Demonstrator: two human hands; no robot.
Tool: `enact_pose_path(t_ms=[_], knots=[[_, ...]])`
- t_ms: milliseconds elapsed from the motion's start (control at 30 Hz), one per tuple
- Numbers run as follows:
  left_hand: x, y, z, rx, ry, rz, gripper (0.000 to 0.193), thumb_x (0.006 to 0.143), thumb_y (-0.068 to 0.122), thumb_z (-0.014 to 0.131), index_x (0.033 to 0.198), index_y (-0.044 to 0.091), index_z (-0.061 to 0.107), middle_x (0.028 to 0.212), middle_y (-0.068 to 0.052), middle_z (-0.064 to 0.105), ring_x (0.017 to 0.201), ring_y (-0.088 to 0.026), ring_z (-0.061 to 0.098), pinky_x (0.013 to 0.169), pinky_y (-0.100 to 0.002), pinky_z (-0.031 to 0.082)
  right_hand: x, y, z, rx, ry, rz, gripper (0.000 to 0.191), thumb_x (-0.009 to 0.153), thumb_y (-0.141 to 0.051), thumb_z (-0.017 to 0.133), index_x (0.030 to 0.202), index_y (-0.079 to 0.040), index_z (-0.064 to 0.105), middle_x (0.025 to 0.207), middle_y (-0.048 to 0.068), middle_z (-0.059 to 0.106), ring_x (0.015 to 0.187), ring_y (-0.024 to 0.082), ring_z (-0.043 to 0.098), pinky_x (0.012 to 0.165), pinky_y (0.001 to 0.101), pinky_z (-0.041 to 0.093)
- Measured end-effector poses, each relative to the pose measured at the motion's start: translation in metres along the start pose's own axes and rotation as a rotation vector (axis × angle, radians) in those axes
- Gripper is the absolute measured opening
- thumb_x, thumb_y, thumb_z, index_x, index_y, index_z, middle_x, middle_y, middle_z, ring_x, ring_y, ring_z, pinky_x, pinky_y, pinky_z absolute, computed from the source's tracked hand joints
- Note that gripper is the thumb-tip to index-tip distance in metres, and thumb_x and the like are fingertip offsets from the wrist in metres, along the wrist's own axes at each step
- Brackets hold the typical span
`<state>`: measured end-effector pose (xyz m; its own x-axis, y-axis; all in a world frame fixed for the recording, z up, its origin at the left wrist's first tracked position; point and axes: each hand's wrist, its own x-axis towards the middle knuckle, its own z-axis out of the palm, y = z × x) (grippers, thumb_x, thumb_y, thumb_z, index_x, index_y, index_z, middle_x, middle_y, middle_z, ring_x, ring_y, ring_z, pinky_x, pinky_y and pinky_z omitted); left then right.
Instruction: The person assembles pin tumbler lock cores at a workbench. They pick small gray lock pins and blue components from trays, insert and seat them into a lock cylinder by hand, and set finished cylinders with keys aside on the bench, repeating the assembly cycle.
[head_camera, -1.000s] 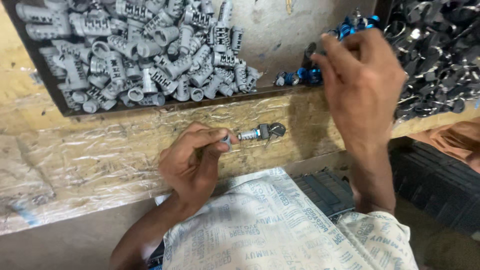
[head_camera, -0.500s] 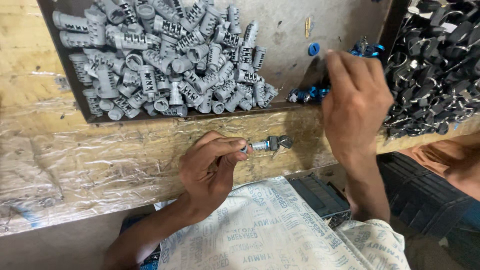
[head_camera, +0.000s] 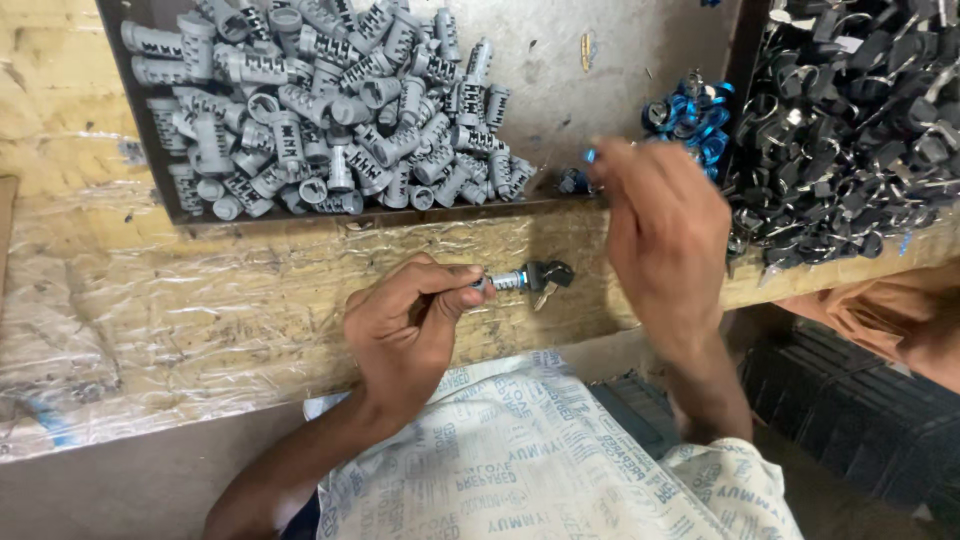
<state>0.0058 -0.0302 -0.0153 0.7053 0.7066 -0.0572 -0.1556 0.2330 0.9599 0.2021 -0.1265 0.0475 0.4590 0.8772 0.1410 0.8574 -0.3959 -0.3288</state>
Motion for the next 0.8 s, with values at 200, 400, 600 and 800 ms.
enact_pose_path(t_ms=[200,400,600,800], knots=[[-0.011,0.014,0.010,0.123,-0.088,0.066,0.013,0.090,-0.010,0.075,0.101,-0.004,0.075,0.088,-0.011,0.076,0.074,-0.012,0.071,0.064,-0.020,0.055,-0.058,-0.056,-0.006,0.413,0.020,0.008,0.022,0.088,0.009,0.076,0.109,0.006,0.071,0.086,0.013,0.069,0.075,0.023,0.068,0.065,0.0334,0.052],[-0.013,0.018,-0.006,-0.155,-0.303,-0.452,0.010,0.083,-0.011,0.079,0.089,-0.004,0.076,0.084,-0.012,0.079,0.076,-0.012,0.074,0.069,-0.023,0.060,-0.079,-0.042,0.004,0.739,0.038,-0.092,0.026,0.083,0.009,0.078,0.108,0.007,0.071,0.082,0.012,0.069,0.069,0.022,0.067,0.060,0.0327,0.053],[-0.007,0.014,-0.022,-0.288,-0.411,-0.605,0.012,0.080,-0.009,0.078,0.088,-0.004,0.071,0.085,-0.010,0.076,0.078,-0.012,0.074,0.071,-0.026,0.060,-0.103,-0.050,0.017,0.709,-0.027,-0.236,0.047,0.082,-0.004,0.085,0.117,0.016,0.063,0.081,0.015,0.066,0.068,0.022,0.068,0.059,0.0316,0.054],[-0.006,0.015,-0.029,-0.207,-0.555,-0.690,0.019,0.084,-0.005,0.078,0.102,-0.004,0.071,0.085,-0.010,0.077,0.076,-0.011,0.071,0.070,-0.025,0.057,-0.126,-0.069,0.034,0.447,0.203,-0.282,0.045,0.087,-0.006,0.090,0.117,0.013,0.063,0.074,0.007,0.063,0.063,0.016,0.066,0.053,0.0302,0.052]])
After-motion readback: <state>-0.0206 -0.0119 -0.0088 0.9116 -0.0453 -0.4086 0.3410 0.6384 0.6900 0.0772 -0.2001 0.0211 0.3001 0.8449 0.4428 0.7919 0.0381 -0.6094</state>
